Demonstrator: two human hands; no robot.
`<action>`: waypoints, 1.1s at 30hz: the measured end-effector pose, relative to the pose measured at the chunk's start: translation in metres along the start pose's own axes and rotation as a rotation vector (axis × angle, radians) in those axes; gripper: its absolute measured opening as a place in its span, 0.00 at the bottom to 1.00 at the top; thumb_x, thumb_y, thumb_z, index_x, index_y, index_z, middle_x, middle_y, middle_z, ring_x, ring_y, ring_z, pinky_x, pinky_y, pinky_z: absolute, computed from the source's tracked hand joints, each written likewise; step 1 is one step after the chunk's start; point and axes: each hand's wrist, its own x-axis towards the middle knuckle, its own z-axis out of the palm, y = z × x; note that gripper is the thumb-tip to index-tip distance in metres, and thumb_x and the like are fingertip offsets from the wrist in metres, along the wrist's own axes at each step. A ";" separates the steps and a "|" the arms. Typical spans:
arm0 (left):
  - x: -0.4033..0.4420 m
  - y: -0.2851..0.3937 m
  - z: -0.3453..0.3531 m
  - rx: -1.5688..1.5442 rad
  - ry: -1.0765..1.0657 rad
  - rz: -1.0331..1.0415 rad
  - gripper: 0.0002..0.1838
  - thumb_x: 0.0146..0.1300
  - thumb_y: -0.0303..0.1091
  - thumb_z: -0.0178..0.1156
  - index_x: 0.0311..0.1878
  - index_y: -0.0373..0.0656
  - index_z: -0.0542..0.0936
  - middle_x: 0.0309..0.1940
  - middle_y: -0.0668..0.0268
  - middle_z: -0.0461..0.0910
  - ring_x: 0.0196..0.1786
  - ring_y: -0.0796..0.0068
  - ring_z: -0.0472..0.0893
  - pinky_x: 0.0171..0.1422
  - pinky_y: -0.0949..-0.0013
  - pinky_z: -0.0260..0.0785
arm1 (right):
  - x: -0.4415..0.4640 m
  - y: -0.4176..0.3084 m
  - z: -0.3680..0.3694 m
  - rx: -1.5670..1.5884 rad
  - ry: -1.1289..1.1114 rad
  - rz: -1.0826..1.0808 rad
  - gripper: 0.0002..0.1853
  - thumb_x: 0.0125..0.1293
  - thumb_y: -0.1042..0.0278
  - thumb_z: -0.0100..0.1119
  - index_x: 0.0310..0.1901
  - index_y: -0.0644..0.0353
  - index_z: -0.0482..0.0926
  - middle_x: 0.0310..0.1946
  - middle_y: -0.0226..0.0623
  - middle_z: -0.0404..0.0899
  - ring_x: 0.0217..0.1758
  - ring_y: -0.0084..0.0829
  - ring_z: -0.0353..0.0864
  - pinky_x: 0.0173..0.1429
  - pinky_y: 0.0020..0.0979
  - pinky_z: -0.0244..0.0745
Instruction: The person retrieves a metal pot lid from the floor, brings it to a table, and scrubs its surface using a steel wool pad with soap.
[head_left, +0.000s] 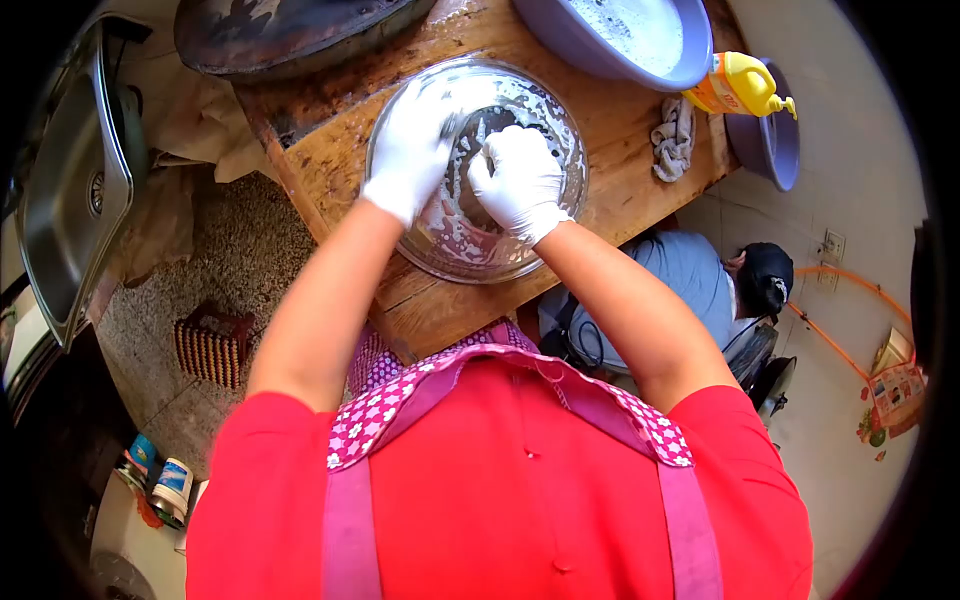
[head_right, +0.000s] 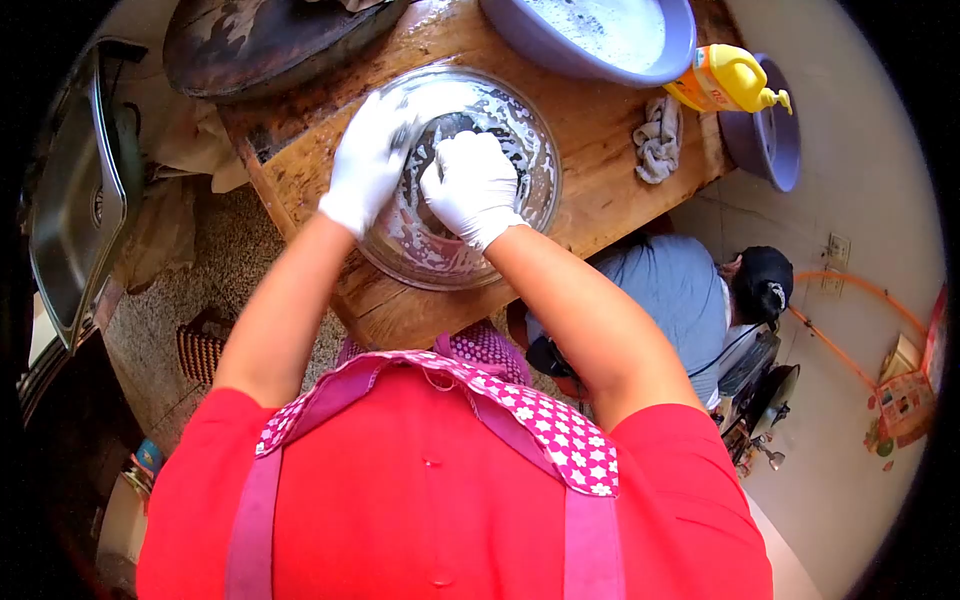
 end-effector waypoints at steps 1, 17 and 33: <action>-0.027 0.005 -0.007 -0.027 0.030 -0.021 0.18 0.59 0.26 0.61 0.54 0.44 0.81 0.59 0.50 0.76 0.66 0.44 0.70 0.71 0.55 0.62 | 0.001 -0.001 -0.001 -0.004 -0.006 0.000 0.06 0.54 0.64 0.61 0.25 0.54 0.77 0.28 0.40 0.75 0.37 0.44 0.74 0.42 0.44 0.72; -0.015 -0.009 -0.009 -0.086 -0.044 0.089 0.16 0.62 0.28 0.60 0.53 0.40 0.81 0.61 0.49 0.75 0.65 0.44 0.71 0.73 0.53 0.60 | 0.000 -0.001 -0.004 -0.024 -0.039 0.022 0.08 0.54 0.62 0.58 0.26 0.56 0.79 0.29 0.42 0.76 0.37 0.45 0.75 0.41 0.43 0.75; 0.012 0.014 0.010 0.062 0.006 0.102 0.16 0.59 0.30 0.59 0.52 0.45 0.80 0.57 0.55 0.77 0.63 0.47 0.72 0.69 0.53 0.63 | 0.005 0.006 -0.004 0.028 -0.037 -0.068 0.09 0.52 0.61 0.60 0.24 0.57 0.78 0.27 0.43 0.76 0.35 0.44 0.75 0.40 0.43 0.74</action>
